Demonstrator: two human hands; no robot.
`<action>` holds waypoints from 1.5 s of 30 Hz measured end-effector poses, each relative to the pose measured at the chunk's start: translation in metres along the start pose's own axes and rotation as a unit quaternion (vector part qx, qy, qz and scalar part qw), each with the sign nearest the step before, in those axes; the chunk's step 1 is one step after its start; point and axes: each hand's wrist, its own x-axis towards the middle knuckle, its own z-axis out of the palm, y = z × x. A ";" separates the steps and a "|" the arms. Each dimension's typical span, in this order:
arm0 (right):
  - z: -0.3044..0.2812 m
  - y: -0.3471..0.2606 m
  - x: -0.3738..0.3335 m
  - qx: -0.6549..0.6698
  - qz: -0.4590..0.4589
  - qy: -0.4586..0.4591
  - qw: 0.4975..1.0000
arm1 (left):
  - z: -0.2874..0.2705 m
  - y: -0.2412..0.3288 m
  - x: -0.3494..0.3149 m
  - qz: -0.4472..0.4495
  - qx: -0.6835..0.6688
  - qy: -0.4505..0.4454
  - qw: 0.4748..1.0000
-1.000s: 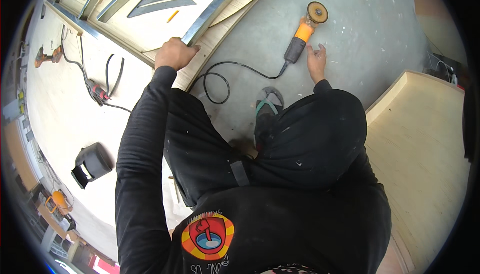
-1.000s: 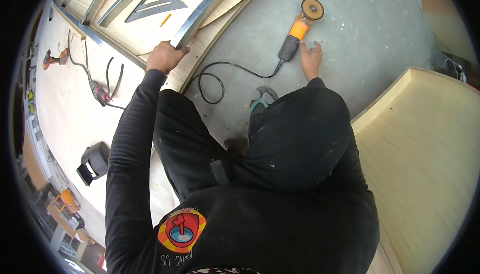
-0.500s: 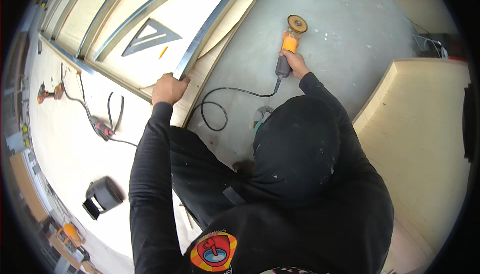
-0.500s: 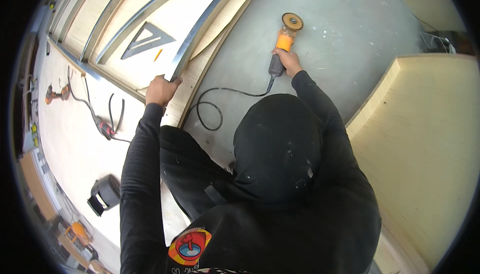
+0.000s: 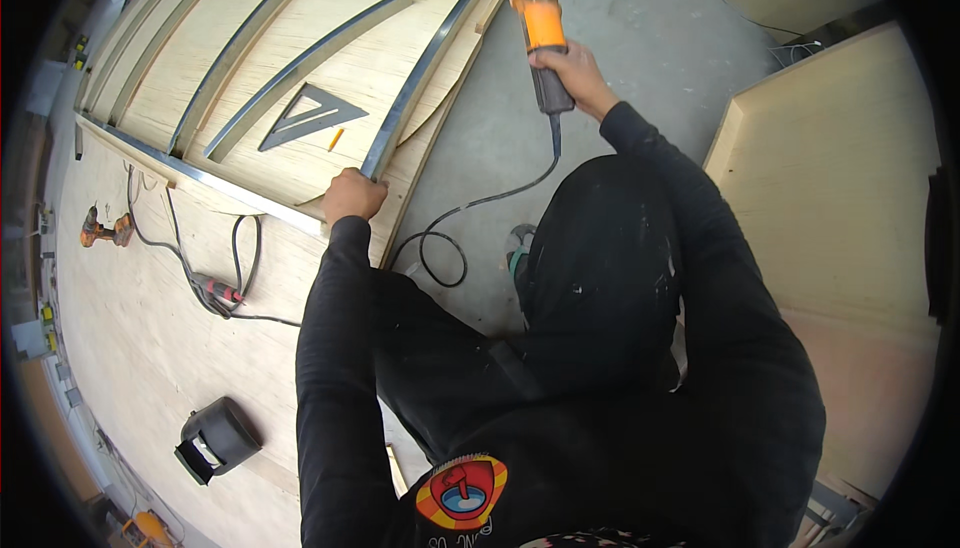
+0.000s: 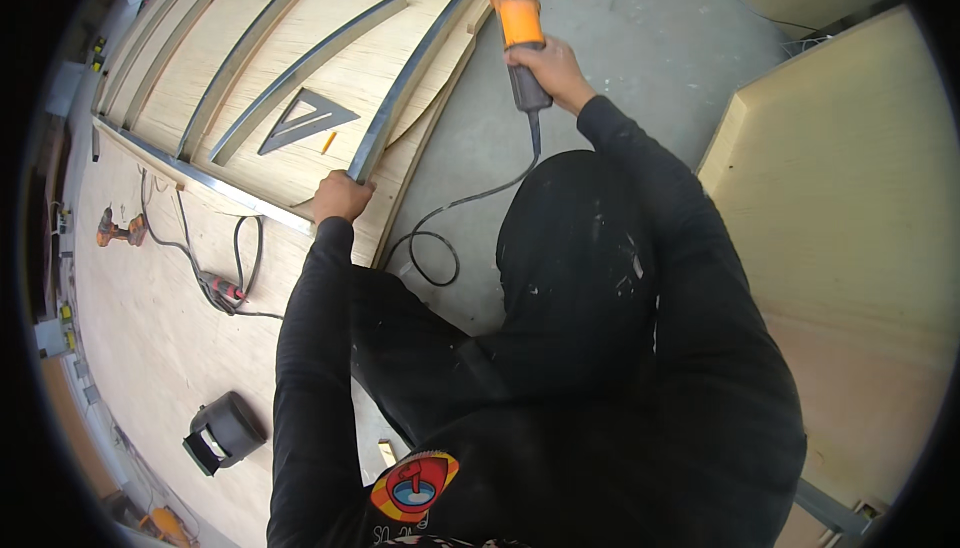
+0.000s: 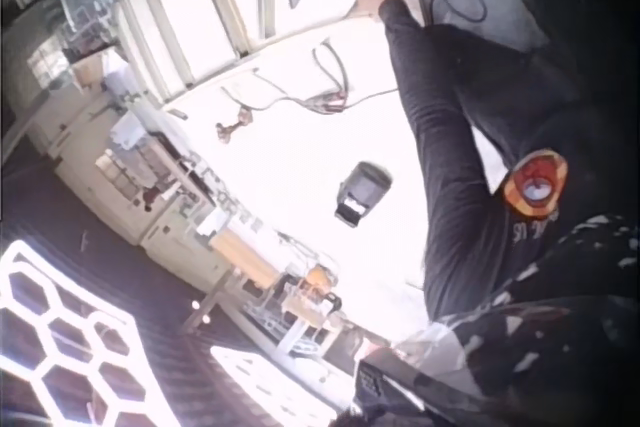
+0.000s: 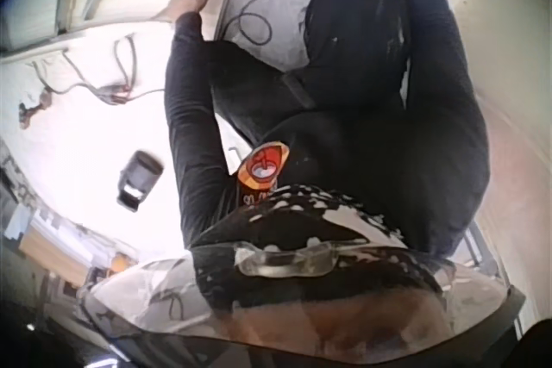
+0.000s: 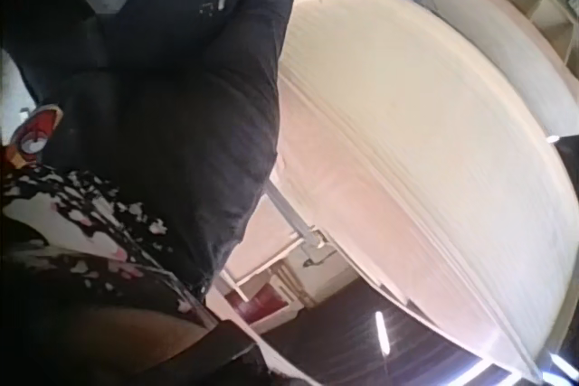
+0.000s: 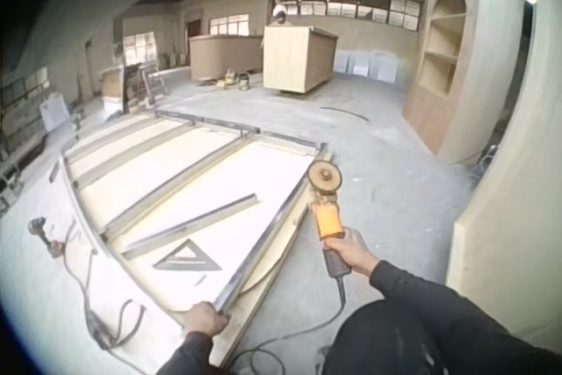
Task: The user is cutting a curved metal strip with a handheld angle grinder on a wooden workspace.
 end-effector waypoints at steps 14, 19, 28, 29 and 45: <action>0.000 -0.172 -0.053 -0.047 -0.173 0.093 0.979 | 0.024 -0.039 0.058 0.074 0.032 -0.053 0.995; -0.029 -0.140 -0.067 -0.054 -0.130 0.078 0.987 | 0.028 -0.025 0.051 0.090 0.041 -0.031 0.995; -0.020 -0.120 -0.069 -0.059 -0.142 0.068 0.986 | 0.025 -0.008 0.013 0.136 -0.003 0.144 0.980; -0.012 -0.123 -0.073 0.003 -0.118 0.079 0.990 | 0.029 -0.003 0.007 0.202 -0.011 0.256 0.945; 0.138 -0.154 -0.116 -0.211 -0.032 -0.213 0.954 | 0.012 0.101 -0.135 0.277 -0.810 -0.086 0.510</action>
